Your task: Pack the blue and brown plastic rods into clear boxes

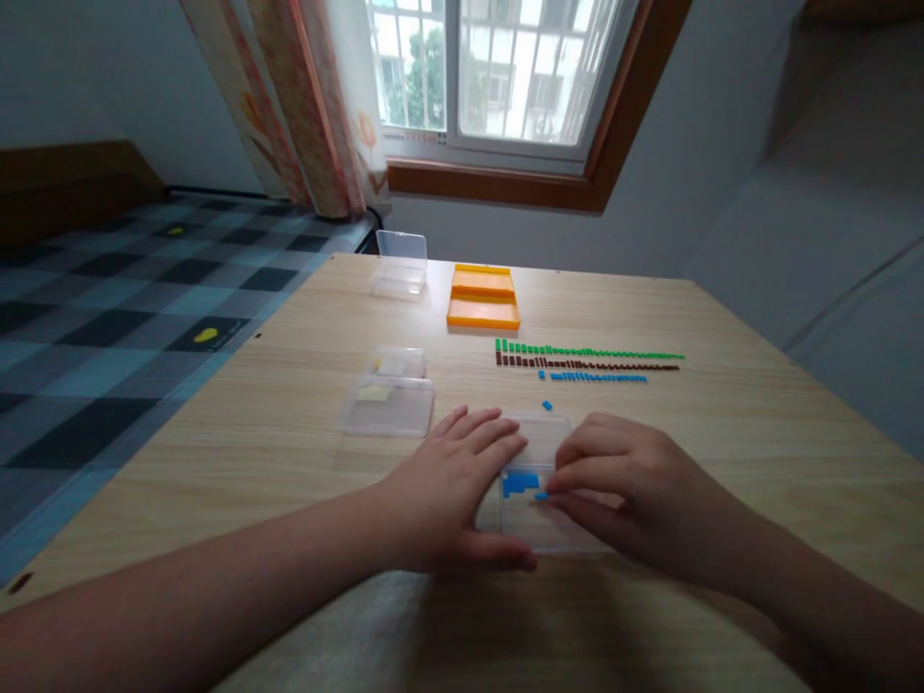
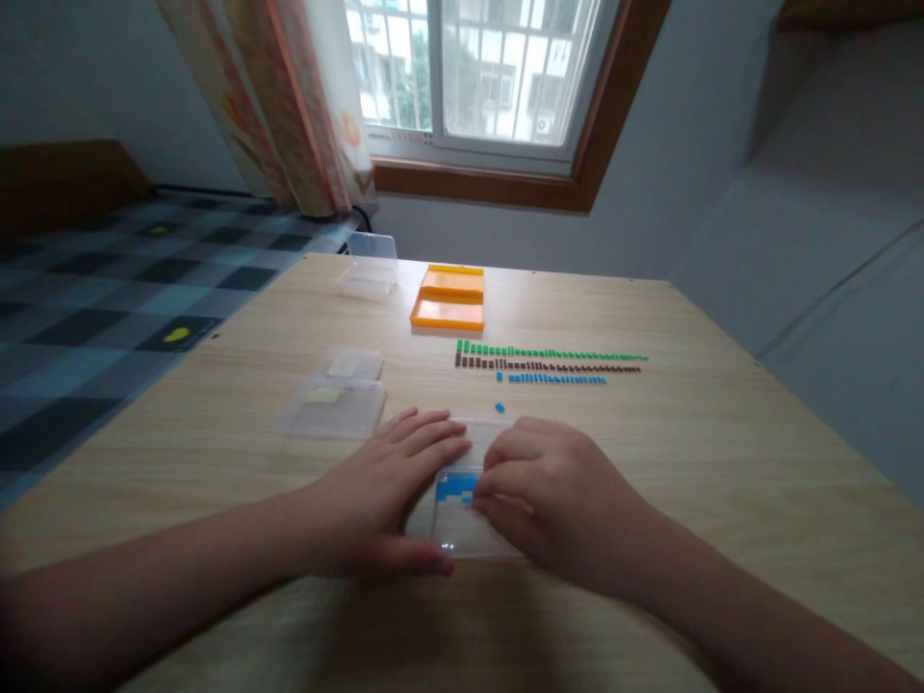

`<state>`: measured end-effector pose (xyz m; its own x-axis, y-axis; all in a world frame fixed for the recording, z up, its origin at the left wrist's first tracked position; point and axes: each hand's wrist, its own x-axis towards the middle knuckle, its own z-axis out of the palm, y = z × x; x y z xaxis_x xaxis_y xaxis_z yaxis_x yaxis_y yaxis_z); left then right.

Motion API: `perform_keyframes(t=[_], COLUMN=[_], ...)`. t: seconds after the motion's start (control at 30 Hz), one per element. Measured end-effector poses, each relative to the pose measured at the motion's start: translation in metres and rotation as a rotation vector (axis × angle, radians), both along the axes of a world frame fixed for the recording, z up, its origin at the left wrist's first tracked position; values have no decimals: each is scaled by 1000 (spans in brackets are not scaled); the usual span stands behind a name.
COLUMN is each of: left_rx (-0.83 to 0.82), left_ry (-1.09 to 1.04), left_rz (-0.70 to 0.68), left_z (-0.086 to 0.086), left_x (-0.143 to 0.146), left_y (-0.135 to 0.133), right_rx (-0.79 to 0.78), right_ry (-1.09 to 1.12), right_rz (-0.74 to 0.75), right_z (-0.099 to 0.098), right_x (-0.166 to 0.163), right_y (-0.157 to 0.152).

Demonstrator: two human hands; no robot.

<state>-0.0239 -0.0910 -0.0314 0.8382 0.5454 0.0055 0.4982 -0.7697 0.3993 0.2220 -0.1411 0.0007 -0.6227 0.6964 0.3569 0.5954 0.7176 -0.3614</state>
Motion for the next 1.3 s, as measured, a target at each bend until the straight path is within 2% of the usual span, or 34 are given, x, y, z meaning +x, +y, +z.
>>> perform_keyframes(t=[0.1, 0.23, 0.6, 0.8, 1.3], left_rx=[12, 21, 25, 20, 38], left_ry=[-8, -15, -27, -25, -24], left_rz=[1, -2, -7, 0, -1], left_z=[-2, -4, -5, -4, -3], left_x=[0, 0, 1, 1, 3], left_y=[0, 0, 0, 0, -1], right_rx=[-59, -28, -88, -39, 6], right_ry=[-57, -130, -151, -228, -193], right_rz=[26, 29, 126, 142, 139], right_z=[-13, -23, -10, -17, -21], right_x=[-6, -8, -1, -2, -3], right_y=[2, 6, 4, 6, 7])
